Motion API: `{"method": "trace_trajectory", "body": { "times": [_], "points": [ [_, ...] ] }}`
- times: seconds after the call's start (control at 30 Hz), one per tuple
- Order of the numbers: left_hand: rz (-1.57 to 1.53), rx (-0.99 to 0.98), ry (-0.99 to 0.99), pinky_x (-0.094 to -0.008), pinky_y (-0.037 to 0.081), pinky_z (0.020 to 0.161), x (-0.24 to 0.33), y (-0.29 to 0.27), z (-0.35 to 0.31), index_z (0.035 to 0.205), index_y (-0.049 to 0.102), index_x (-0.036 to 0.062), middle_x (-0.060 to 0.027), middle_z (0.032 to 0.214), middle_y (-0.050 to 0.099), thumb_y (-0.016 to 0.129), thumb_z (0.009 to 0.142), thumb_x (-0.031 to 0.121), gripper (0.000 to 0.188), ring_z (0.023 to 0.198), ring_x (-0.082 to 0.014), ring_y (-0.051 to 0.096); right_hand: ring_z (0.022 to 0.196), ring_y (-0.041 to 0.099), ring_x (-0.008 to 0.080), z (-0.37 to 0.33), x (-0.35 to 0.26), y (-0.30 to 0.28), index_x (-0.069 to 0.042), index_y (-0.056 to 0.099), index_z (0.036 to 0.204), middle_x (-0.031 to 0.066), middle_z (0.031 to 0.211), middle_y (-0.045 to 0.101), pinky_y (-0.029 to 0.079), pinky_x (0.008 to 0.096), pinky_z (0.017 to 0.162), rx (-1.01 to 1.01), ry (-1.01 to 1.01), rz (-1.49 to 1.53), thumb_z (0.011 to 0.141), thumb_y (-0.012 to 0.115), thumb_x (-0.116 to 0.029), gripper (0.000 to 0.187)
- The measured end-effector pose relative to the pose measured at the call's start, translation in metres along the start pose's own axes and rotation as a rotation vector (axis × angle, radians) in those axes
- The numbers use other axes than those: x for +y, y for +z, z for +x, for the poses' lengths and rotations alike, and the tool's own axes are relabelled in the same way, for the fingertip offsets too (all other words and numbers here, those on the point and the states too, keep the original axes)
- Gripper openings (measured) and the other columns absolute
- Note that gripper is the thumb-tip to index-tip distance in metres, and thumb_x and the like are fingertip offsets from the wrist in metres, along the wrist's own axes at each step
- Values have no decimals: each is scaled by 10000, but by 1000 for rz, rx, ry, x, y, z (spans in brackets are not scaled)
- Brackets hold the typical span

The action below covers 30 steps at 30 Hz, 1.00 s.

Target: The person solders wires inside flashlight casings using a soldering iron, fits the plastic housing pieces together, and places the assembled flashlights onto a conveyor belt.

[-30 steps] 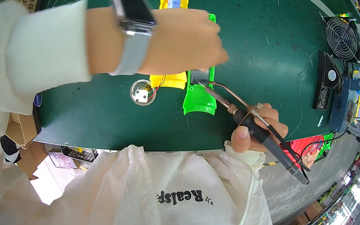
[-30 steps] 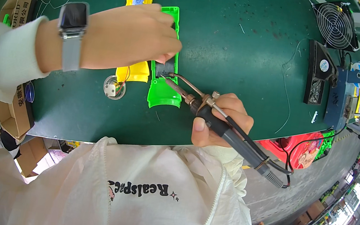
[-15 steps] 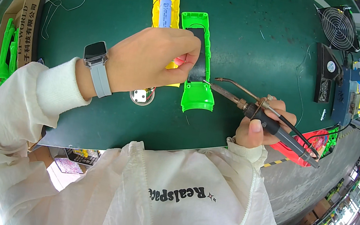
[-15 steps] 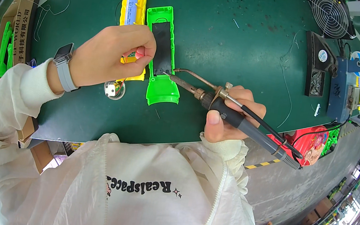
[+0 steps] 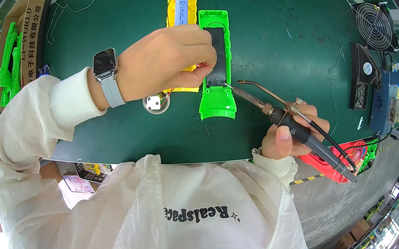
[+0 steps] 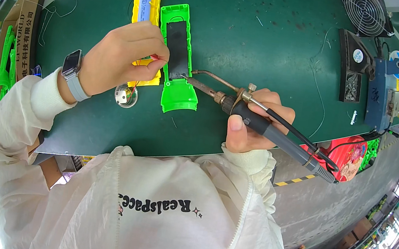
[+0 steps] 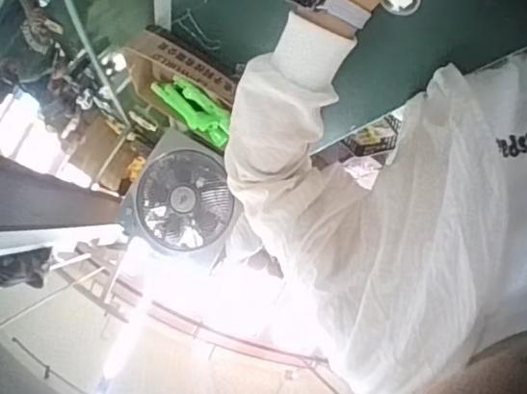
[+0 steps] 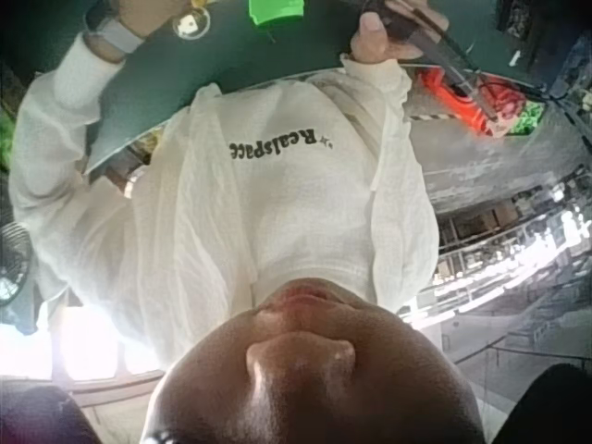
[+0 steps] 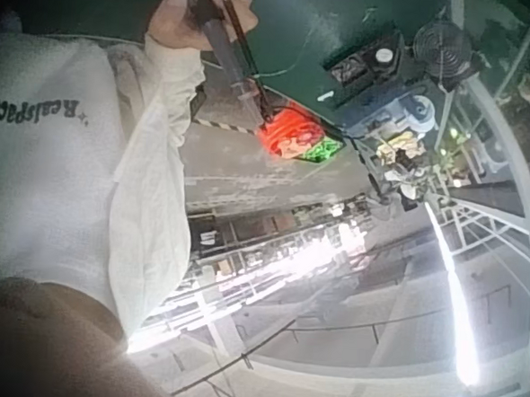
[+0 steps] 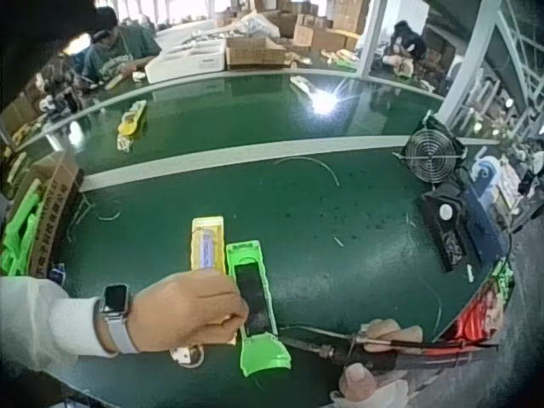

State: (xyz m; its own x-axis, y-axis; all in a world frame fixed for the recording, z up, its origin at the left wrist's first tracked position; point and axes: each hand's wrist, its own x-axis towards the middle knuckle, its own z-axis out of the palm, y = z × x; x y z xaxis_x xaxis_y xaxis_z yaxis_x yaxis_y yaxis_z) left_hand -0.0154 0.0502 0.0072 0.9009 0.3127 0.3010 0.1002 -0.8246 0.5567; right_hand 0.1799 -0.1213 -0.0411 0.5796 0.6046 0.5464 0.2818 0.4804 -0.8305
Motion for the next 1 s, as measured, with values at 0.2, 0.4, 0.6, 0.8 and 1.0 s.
{"method": "trace_trajectory", "body": {
  "times": [0.2, 0.4, 0.6, 0.8, 1.0],
  "points": [
    [23, 10, -7, -361, 487, 704, 2, 6, -2, 816, 611, 45, -65, 813, 599, 702, 689, -22, 171, 776, -255, 581, 660, 512, 158, 1, 0, 1, -46, 451, 963, 91, 786, 542, 454, 305, 643, 1, -9, 3, 759, 791, -264, 453],
    [-18, -56, 10, -379, 498, 742, -2, 1, 0, 873, 618, 49, -72, 839, 610, 696, 792, 63, 113, 832, -265, 599, 656, 509, 159, 1, 0, 1, -39, 453, 967, 90, 783, 543, 449, 299, 631, -6, -12, 14, 767, 788, -264, 450],
    [-147, -98, -69, -370, 518, 779, -10, -13, 0, 962, 624, 52, -79, 906, 652, 658, 875, 125, 118, 874, -265, 644, 654, 514, 161, 1, 2, 3, -38, 462, 968, 87, 775, 546, 445, 295, 617, 1, -31, 13, 764, 798, -265, 454],
    [-105, -137, -34, -367, 520, 774, -11, -14, 4, 937, 622, 59, -73, 884, 647, 666, 869, 129, 107, 857, -257, 644, 651, 515, 159, 2, 3, 3, -37, 466, 972, 85, 774, 550, 443, 294, 615, -23, -34, 20, 766, 791, -244, 437],
    [55, -208, 226, -359, 486, 803, -23, -12, 22, 878, 635, 65, -37, 945, 609, 680, 830, 83, 68, 891, -248, 585, 667, 520, 158, 1, 3, 2, -37, 468, 976, 87, 788, 557, 445, 290, 617, -58, -9, 9, 767, 787, -233, 428]
  ]
}}
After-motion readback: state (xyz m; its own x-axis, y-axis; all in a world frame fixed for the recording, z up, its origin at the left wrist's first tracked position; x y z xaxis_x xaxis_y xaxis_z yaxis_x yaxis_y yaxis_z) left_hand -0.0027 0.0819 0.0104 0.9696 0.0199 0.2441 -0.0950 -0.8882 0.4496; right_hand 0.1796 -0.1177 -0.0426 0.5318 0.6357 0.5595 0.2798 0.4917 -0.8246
